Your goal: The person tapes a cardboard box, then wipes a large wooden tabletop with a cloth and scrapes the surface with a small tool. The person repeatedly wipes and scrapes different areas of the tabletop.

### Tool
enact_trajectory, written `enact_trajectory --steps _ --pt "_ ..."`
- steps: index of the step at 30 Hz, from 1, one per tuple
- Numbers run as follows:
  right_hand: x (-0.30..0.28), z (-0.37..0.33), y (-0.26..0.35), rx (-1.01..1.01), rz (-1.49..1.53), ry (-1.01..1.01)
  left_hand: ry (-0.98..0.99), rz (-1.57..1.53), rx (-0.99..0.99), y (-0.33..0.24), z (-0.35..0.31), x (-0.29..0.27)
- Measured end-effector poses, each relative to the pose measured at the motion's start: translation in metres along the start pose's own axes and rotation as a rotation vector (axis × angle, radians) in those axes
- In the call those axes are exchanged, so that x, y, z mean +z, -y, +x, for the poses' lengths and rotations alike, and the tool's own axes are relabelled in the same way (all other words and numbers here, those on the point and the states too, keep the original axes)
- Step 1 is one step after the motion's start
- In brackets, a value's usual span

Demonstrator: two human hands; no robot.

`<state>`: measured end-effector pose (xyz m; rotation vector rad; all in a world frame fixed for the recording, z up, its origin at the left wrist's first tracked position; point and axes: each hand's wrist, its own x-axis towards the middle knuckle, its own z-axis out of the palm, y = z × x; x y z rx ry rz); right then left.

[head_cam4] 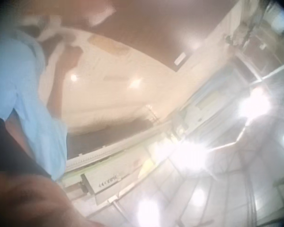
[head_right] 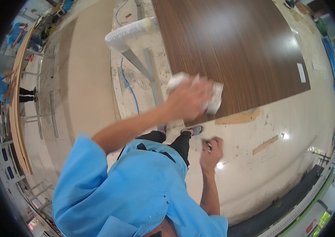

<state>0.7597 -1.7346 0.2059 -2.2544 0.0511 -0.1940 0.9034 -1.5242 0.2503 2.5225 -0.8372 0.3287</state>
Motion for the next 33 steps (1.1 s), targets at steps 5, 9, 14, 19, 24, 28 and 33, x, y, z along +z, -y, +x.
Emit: enact_trajectory --steps 5,9,14,19,24,28,33 --pt "-0.040 0.001 -0.039 0.259 -0.068 -0.153 -0.204 -0.295 -0.175 -0.055 -0.088 0.018" --pt "-0.047 0.010 -0.046 0.492 0.108 -0.317 -0.399 -0.500 -0.551 -0.056 -0.061 0.032" --pt "-0.061 0.062 -0.042 0.371 0.500 -0.486 -0.859 -0.962 -0.983 0.012 -0.002 0.027" --pt "-0.093 0.145 -0.022 0.140 0.209 -0.208 -0.786 -0.866 -1.286 0.111 0.033 0.003" --pt "-0.062 0.193 0.012 -0.033 0.257 -0.395 -0.593 -0.566 -1.220 0.073 0.016 0.005" --pt "-0.024 0.205 0.039 -0.020 0.314 -0.277 -0.339 -0.760 -1.048 -0.021 -0.044 0.016" --pt "0.005 0.183 0.105 0.063 0.170 0.198 0.227 -0.619 -0.614 0.043 -0.097 -0.020"
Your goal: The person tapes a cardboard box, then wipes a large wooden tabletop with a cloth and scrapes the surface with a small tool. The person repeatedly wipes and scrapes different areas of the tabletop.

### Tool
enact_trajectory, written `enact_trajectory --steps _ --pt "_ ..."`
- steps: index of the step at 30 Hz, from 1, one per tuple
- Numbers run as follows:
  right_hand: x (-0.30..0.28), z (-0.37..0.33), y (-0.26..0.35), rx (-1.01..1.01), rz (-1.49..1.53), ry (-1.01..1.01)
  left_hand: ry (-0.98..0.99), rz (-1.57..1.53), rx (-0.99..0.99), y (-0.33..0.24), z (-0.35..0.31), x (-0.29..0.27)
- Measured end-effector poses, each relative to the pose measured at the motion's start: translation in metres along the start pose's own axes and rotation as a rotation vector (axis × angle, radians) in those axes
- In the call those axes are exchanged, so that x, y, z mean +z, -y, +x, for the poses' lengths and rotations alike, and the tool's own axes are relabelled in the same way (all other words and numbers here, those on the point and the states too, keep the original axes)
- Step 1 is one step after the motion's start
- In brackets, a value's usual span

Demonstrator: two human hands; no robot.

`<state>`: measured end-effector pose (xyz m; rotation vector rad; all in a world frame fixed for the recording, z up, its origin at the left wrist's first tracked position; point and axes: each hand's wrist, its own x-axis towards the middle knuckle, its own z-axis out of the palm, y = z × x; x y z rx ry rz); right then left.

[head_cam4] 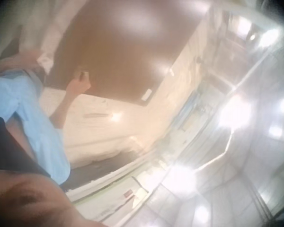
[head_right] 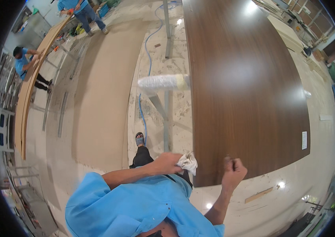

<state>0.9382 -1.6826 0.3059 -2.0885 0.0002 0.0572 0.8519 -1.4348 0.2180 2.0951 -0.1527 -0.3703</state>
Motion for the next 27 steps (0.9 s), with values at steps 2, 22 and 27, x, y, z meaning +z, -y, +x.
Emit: enact_trajectory --steps 2,22,27 --pt "0.043 -0.024 0.030 -0.172 0.078 0.271 -0.108 -0.018 -0.146 0.037 0.009 -0.056" --pt "0.195 -0.074 0.030 0.488 -0.772 -1.252 -0.165 0.352 0.603 0.031 0.187 -0.328" --pt "0.216 -0.050 0.030 0.745 -0.829 -1.355 -0.272 0.519 0.757 0.027 0.262 -0.357"
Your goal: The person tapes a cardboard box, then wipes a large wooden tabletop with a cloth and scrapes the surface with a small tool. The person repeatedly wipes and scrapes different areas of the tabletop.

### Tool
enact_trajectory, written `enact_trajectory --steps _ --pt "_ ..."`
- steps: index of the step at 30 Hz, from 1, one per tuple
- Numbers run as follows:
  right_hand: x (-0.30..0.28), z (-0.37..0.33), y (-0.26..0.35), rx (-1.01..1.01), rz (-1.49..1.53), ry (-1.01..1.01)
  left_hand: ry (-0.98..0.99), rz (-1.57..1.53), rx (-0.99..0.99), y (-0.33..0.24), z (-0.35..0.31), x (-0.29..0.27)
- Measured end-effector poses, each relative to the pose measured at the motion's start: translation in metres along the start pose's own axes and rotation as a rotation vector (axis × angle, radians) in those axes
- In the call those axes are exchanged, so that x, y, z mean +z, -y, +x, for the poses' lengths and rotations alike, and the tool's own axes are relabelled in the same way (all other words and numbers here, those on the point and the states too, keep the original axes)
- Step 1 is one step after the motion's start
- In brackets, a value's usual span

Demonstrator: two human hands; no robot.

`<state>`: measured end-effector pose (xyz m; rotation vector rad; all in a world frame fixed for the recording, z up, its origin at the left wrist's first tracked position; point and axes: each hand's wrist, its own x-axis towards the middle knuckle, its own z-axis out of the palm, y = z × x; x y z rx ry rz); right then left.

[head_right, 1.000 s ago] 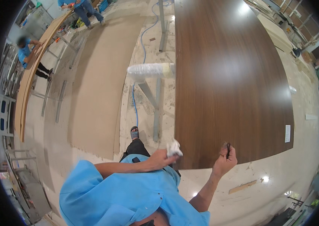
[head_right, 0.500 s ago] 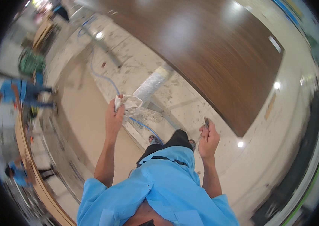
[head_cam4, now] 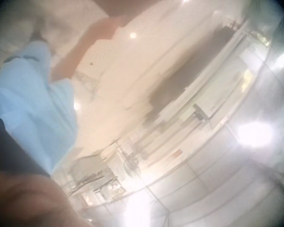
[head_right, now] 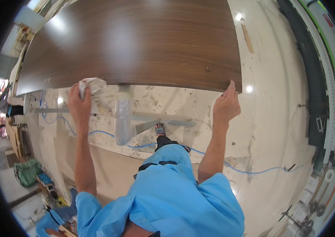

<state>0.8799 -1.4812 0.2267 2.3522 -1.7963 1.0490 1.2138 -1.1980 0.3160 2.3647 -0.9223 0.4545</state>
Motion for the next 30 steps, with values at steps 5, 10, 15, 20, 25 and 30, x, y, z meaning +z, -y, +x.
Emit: enact_trajectory --steps 5,10,15,20,25,30 --pt "0.022 -0.033 0.067 -0.161 0.148 -0.145 0.054 0.190 0.005 0.051 0.050 0.030" --pt "0.043 -0.094 0.164 -0.264 0.392 0.208 0.140 0.193 0.317 0.060 0.074 0.089" --pt "0.029 -0.069 0.087 -0.138 0.198 0.088 0.196 0.157 0.392 0.091 0.085 0.095" --pt "-0.001 0.006 -0.025 0.173 -0.160 -0.179 0.202 0.177 0.335 0.122 0.095 0.087" --pt "-0.008 0.009 -0.012 0.350 -0.002 -0.109 0.190 0.108 0.373 0.144 0.100 0.080" --pt "0.013 -0.023 0.066 0.192 -0.129 0.002 0.141 0.171 0.291 0.208 0.110 0.063"
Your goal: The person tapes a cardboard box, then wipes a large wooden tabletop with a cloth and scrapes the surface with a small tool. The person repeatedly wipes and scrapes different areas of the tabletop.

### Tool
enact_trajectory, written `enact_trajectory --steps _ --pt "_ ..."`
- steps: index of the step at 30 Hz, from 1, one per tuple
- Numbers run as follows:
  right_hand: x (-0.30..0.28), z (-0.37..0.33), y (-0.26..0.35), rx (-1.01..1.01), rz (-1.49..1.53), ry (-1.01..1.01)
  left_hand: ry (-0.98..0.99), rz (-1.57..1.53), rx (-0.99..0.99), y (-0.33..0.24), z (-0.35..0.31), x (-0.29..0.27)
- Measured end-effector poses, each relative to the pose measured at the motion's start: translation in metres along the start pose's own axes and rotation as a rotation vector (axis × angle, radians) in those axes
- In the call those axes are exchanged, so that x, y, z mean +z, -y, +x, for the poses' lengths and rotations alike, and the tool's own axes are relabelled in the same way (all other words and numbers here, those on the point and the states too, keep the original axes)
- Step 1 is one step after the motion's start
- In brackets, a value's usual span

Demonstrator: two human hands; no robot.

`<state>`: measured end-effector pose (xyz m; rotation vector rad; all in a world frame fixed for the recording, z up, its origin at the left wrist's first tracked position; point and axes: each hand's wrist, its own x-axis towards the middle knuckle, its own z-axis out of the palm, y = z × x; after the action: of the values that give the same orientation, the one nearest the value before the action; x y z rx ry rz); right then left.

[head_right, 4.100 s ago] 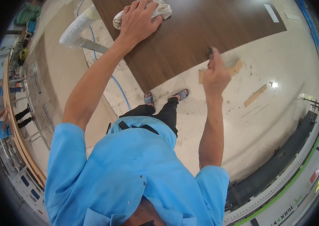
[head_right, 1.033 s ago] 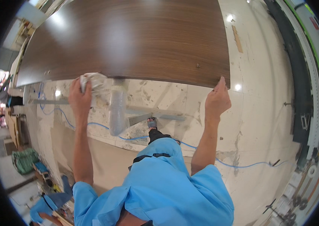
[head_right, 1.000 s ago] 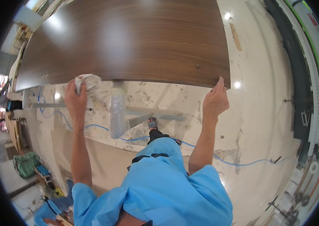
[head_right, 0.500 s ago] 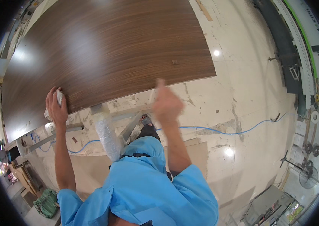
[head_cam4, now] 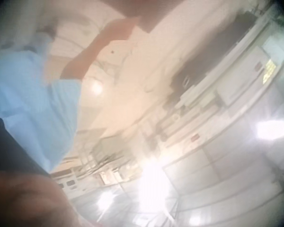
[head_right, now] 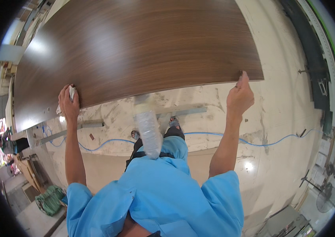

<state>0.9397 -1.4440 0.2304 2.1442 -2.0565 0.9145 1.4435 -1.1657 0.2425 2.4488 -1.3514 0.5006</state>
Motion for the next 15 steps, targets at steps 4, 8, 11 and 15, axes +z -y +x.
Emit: enact_trajectory --steps 4,8,11,15 --pt "0.007 -0.048 0.068 -0.098 0.099 -0.006 -0.064 0.088 -0.108 0.072 -0.007 -0.015" --pt "0.012 -0.093 0.131 -0.152 0.136 0.026 -0.059 0.056 -0.169 0.111 -0.008 -0.015" --pt "0.018 -0.128 0.182 -0.208 0.179 0.002 -0.090 0.069 -0.122 0.115 -0.008 -0.008" --pt "0.031 -0.193 0.261 -0.295 0.308 0.037 -0.077 0.103 -0.089 0.111 -0.006 -0.004"
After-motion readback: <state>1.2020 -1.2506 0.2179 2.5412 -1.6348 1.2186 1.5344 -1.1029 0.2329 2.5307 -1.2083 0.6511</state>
